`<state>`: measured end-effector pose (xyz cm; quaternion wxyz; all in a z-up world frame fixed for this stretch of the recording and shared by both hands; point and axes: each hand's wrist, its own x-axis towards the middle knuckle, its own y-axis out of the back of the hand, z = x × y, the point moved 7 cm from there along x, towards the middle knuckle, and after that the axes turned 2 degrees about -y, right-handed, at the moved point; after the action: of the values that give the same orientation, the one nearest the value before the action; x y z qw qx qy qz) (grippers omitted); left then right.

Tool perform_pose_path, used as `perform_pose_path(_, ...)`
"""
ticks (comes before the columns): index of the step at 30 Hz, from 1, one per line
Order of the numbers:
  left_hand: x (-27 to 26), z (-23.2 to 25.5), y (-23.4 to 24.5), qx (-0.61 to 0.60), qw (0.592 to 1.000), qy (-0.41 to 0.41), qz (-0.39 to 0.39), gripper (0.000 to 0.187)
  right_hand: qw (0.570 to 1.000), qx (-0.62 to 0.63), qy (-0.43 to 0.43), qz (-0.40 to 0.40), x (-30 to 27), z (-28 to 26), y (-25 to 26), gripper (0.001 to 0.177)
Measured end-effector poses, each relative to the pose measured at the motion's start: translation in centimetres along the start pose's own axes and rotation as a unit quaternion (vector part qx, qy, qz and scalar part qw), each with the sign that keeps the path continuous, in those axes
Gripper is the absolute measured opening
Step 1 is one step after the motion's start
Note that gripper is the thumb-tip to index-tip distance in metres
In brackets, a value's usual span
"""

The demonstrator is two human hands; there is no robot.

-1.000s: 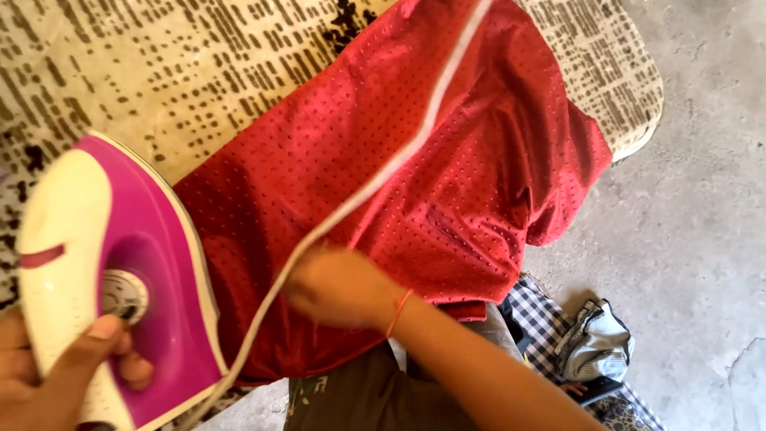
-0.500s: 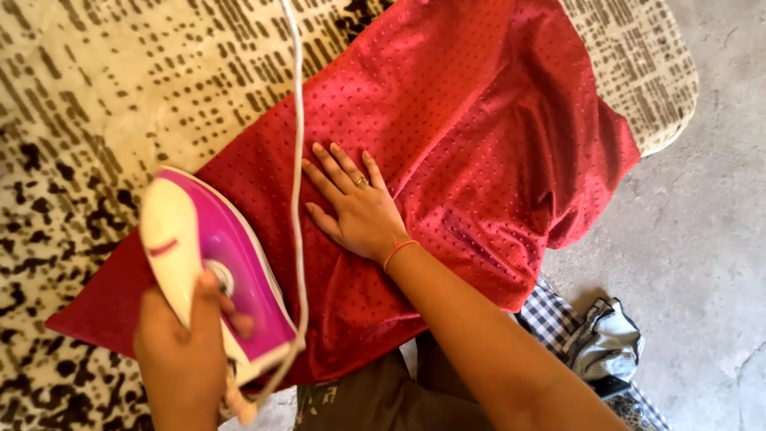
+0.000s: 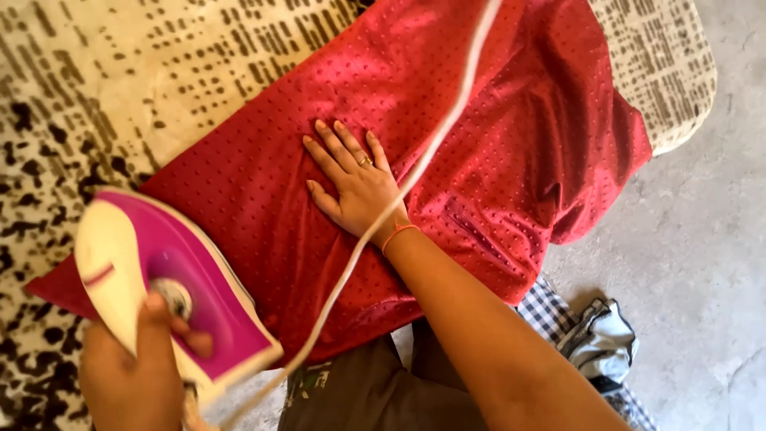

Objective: Iron and fold a red blouse on a flat surface.

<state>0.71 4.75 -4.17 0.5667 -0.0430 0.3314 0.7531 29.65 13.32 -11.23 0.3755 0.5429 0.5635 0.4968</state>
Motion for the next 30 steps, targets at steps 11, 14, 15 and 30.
perform_pose_path(11, 1.5, -0.4, -1.0, -0.118, 0.992, 0.002, -0.045, 0.028, 0.999, 0.025, -0.048, 0.004, -1.9, 4.6, 1.3, 0.059)
perform_pose_path(14, 0.1, -2.3, -2.4, -0.077, 0.993, 0.048, -0.074, 0.032, 0.994, -0.005, -0.101, 0.035, -3.0, 6.5, 1.8, 0.063)
perform_pose_path(15, -0.1, -2.8, -2.7, -0.039, 0.994, 0.066, -0.08, 0.032, 0.991, -0.01, -0.12, 0.056, -3.4, 7.0, 2.1, 0.066)
perform_pose_path(30, 1.2, -3.9, -6.5, -0.128, 0.983, -0.01, -0.134, 0.027, 0.973, -0.01, -0.209, 0.098, -6.1, 11.1, 2.9, 0.062)
